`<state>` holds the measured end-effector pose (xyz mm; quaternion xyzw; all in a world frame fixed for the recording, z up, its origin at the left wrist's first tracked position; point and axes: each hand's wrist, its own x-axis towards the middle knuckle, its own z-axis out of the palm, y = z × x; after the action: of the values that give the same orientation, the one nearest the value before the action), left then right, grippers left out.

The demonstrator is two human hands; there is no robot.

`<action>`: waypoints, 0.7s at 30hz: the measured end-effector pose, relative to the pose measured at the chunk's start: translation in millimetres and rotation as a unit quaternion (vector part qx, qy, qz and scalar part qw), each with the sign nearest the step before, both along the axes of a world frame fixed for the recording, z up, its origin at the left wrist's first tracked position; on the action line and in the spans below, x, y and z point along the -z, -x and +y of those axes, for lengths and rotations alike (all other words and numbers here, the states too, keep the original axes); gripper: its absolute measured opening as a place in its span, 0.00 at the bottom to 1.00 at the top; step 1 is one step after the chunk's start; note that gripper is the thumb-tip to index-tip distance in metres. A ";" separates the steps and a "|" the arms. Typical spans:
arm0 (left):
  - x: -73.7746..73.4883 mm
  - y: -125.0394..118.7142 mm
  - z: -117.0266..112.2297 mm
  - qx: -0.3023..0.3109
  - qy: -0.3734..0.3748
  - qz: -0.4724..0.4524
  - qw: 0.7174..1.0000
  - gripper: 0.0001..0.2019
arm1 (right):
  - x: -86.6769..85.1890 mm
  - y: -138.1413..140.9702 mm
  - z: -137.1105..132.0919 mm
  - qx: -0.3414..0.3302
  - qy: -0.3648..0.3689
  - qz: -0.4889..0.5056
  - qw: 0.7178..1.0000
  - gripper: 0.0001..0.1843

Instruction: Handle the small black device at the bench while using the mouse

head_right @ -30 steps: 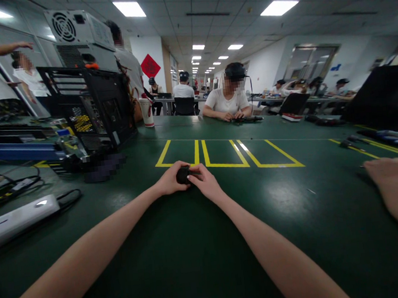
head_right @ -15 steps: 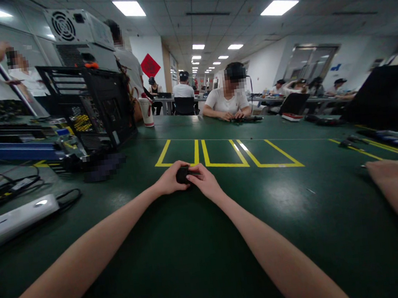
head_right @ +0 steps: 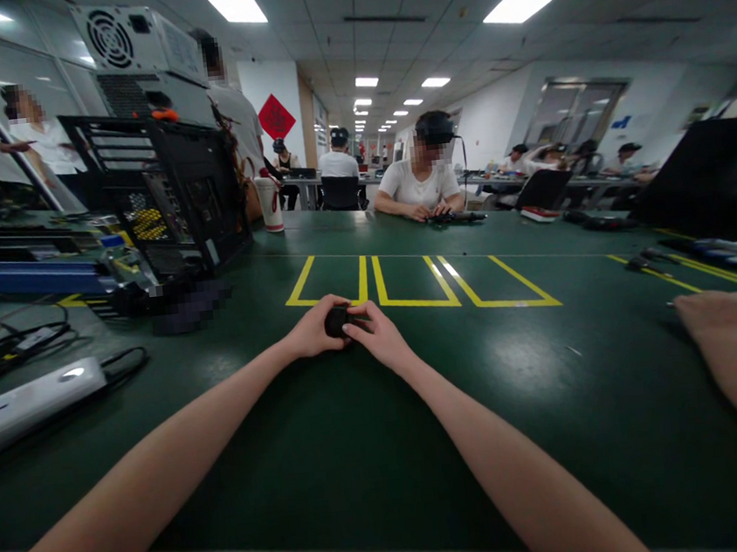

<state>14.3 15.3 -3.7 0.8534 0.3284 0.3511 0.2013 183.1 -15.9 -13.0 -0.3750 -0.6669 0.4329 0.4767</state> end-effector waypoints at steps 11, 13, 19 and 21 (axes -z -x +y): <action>-2.6 0.3 -2.7 -0.004 0.013 0.005 1.000 0.28 | -1.4 -0.7 1.9 0.014 0.008 -0.028 0.999 0.15; -2.5 0.2 -2.3 0.000 0.011 0.005 1.000 0.29 | -0.7 -0.6 0.6 -0.001 0.005 -0.005 1.000 0.17; -2.0 -0.3 -1.5 -0.002 0.004 0.001 1.000 0.29 | -0.9 0.5 -0.2 0.015 -0.014 -0.009 1.000 0.11; -2.2 -0.2 -1.9 0.000 0.005 0.004 1.000 0.28 | -1.9 0.7 0.7 0.027 -0.023 -0.020 0.999 0.11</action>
<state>14.4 13.4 -1.5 0.8540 0.3309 0.3461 0.2037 182.4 -15.2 -11.1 -0.3904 -0.6756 0.3972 0.4831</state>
